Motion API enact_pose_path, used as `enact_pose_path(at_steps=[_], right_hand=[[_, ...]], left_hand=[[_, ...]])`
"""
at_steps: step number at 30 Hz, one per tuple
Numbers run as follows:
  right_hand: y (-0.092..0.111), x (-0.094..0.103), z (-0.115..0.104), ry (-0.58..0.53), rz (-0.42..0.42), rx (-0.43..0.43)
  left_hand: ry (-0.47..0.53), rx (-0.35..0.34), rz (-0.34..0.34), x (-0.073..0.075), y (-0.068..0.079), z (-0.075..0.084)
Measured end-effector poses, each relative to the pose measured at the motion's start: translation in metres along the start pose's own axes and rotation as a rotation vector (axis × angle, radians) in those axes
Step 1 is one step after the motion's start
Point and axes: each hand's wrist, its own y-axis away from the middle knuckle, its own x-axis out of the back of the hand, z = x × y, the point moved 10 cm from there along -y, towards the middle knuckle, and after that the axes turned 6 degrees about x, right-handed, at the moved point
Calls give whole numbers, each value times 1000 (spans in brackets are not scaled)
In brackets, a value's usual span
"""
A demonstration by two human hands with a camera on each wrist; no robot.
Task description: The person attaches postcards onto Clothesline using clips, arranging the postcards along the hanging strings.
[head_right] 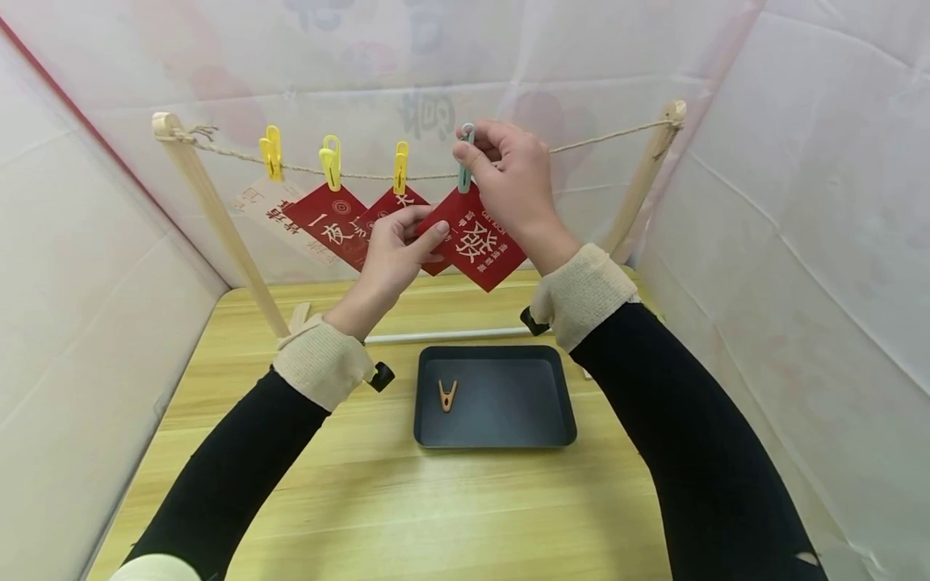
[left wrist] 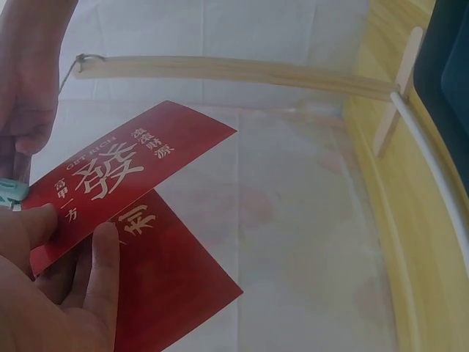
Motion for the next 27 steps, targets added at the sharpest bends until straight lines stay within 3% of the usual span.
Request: enact_pose_path(at_steps=[9, 17, 27], right_hand=[[1, -2, -2, 39, -20, 10], [3, -2, 4, 28, -40, -41], [2, -5, 1, 87, -42, 0]], left_hand=[[-1, -4, 10, 2, 1, 0], [-2, 5, -1, 0, 1, -1], [14, 4, 28, 9, 1, -3]])
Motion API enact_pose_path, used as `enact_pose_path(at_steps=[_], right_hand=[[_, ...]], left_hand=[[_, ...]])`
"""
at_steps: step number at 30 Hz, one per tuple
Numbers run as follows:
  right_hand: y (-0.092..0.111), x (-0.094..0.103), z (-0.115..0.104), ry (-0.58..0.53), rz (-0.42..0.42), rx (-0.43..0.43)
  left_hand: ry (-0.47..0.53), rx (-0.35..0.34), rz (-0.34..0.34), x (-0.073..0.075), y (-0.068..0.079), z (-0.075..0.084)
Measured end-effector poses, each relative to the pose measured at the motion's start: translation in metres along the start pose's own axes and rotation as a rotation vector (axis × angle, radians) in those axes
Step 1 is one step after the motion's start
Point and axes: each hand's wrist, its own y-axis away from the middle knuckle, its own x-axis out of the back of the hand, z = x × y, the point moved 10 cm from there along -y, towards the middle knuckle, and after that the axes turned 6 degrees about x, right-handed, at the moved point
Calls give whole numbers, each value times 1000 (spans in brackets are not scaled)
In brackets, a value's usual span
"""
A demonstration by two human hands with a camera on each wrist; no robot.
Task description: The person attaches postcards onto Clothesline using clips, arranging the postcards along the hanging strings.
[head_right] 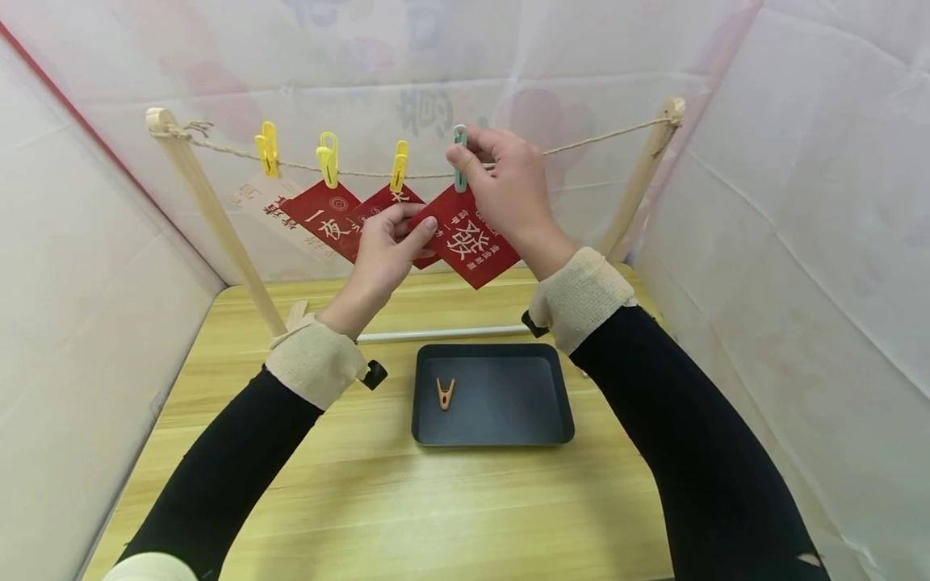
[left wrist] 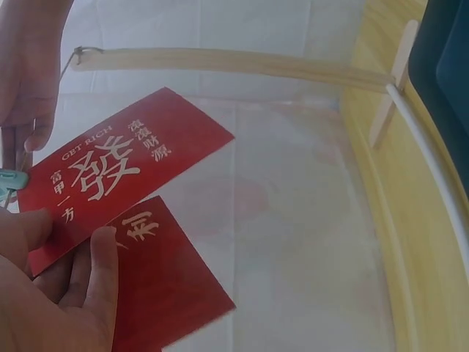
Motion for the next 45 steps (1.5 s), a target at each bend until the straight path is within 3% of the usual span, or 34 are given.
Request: enact_pose_path(at_steps=[12, 23, 28, 34, 36, 40, 45], right_hand=[[0, -1, 0, -8, -14, -7], [4, -2, 2, -47, -6, 10], [11, 4, -8, -41, 34, 39], [30, 16, -20, -130, 119, -63], [36, 20, -23, -146, 158, -62], [48, 29, -27, -129, 240, 22], [75, 43, -30, -87, 382, 225]], left_hand=[[-7, 4, 6, 4, 2, -3], [-12, 44, 15, 17, 10, -16], [-21, 62, 8, 24, 15, -25], [-61, 57, -17, 36, 29, -32], [-92, 46, -27, 40, 37, -31], [-140, 18, -22, 55, 52, -29], [-198, 11, 21, 81, 76, -39]])
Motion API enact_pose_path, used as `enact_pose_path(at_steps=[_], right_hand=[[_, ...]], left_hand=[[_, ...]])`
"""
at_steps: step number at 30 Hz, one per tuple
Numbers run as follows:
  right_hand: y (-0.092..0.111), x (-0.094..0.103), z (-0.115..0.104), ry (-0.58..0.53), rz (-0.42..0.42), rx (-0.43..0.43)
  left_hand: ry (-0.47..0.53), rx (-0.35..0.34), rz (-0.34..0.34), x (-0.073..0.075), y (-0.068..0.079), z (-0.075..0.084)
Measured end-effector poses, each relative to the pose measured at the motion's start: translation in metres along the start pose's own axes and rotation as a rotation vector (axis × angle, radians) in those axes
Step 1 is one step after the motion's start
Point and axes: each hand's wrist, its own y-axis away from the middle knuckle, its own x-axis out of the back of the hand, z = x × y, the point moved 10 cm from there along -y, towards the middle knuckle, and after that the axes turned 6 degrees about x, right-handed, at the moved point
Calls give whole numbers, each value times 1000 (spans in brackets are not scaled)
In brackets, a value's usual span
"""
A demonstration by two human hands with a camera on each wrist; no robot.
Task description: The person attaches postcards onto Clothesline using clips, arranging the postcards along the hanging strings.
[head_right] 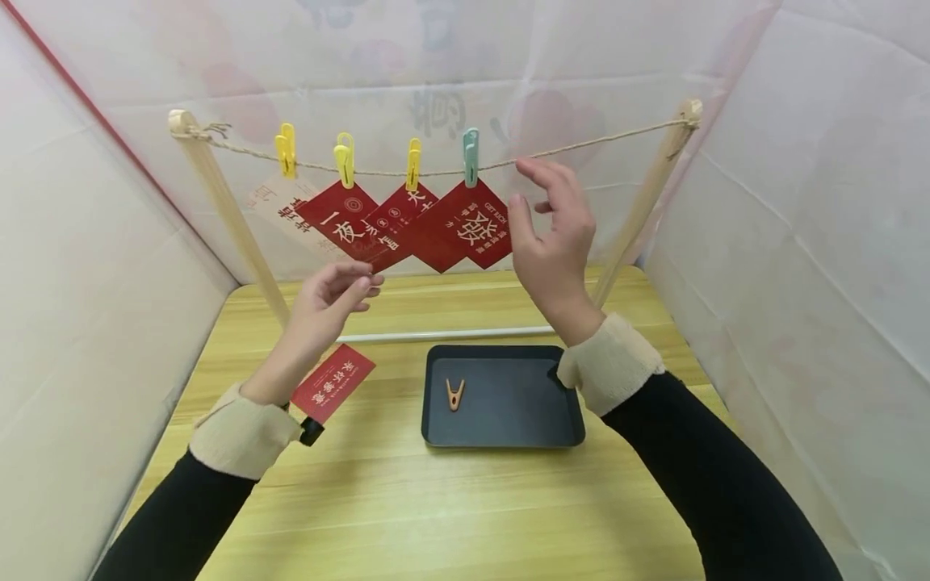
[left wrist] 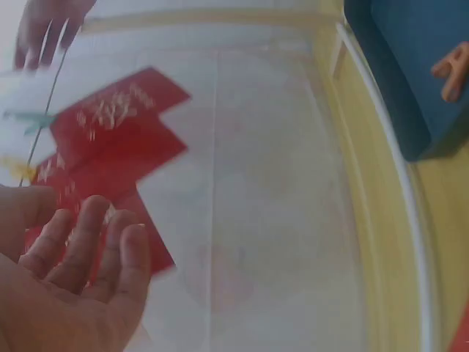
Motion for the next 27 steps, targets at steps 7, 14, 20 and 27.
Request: enact_pose_path(at_steps=[7, 14, 20, 27], right_hand=[[48, 17, 22, -34, 70, -8], [126, -15, 76, -44, -228, -135], [222, -79, 109, -56, -800, -319], [309, -112, 111, 60, -1211, -312]], left_hand=[[-122, 31, 16, 22, 34, -51], [-380, 89, 23, 31, 64, -113], [-604, 122, -35, 26, 91, -164], [-875, 319, -134, 16, 110, -212]])
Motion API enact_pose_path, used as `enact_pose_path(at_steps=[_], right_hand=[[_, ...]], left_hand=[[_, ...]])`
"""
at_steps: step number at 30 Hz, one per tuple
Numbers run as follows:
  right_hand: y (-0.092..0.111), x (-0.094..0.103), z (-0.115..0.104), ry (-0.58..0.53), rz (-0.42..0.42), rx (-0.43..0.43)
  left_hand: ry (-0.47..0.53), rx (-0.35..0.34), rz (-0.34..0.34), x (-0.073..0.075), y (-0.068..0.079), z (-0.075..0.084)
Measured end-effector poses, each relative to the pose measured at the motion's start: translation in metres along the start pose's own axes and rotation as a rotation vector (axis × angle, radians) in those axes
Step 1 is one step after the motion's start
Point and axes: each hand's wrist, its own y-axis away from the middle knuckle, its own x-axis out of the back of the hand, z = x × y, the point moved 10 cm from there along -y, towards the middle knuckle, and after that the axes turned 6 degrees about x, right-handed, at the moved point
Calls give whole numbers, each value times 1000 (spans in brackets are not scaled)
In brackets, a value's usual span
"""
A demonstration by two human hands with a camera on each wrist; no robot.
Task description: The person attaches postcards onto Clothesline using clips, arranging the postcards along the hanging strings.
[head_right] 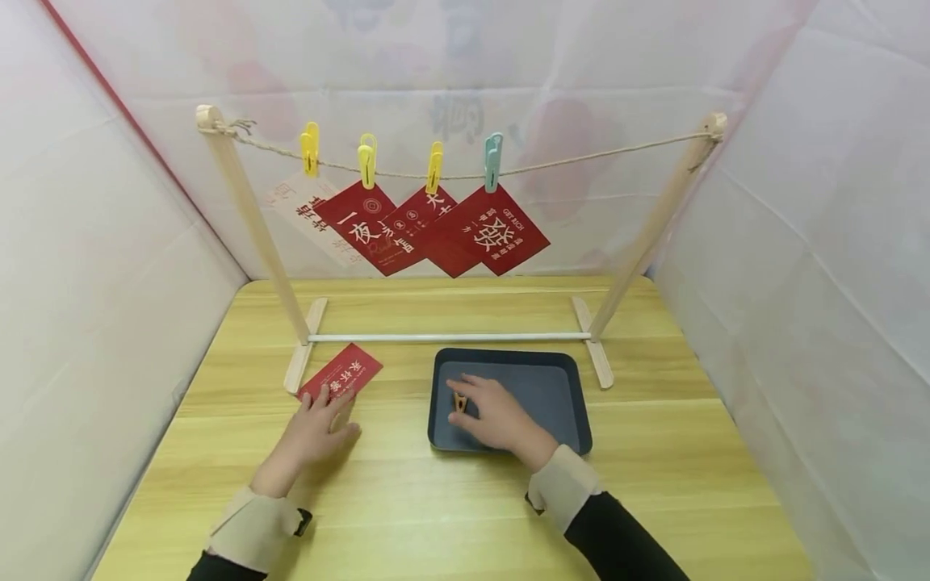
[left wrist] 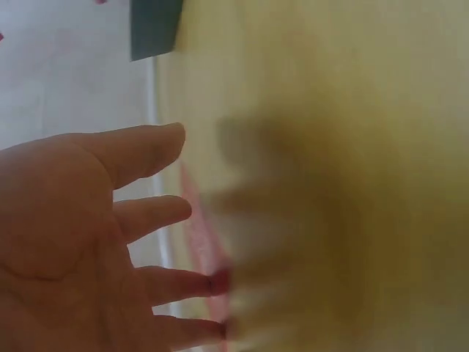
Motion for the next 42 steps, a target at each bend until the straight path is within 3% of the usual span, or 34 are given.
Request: enact_pose_path(at_steps=[4, 8, 13, 20, 26, 34, 42], right_hand=[[11, -24, -3, 101, -101, -32], [19, -36, -6, 190, -134, -39], [25, -32, -11, 205, -81, -30], [28, -24, -10, 254, -4, -13], [28, -20, -3, 236, 49, -4], [34, -16, 1, 193, 79, -18], [40, -20, 6, 220, 39, -55]], left_hand=[[-21, 7, -10, -7, 13, -1], [-30, 5, -8, -6, 27, 1], [-36, 5, 0, -3, 47, 6], [-36, -80, 131, 7, 61, 25], [-25, -87, 210, 15, 59, 26], [-167, 2, 160, 8, 46, 13], [-166, 56, 140, 4, 36, 7]])
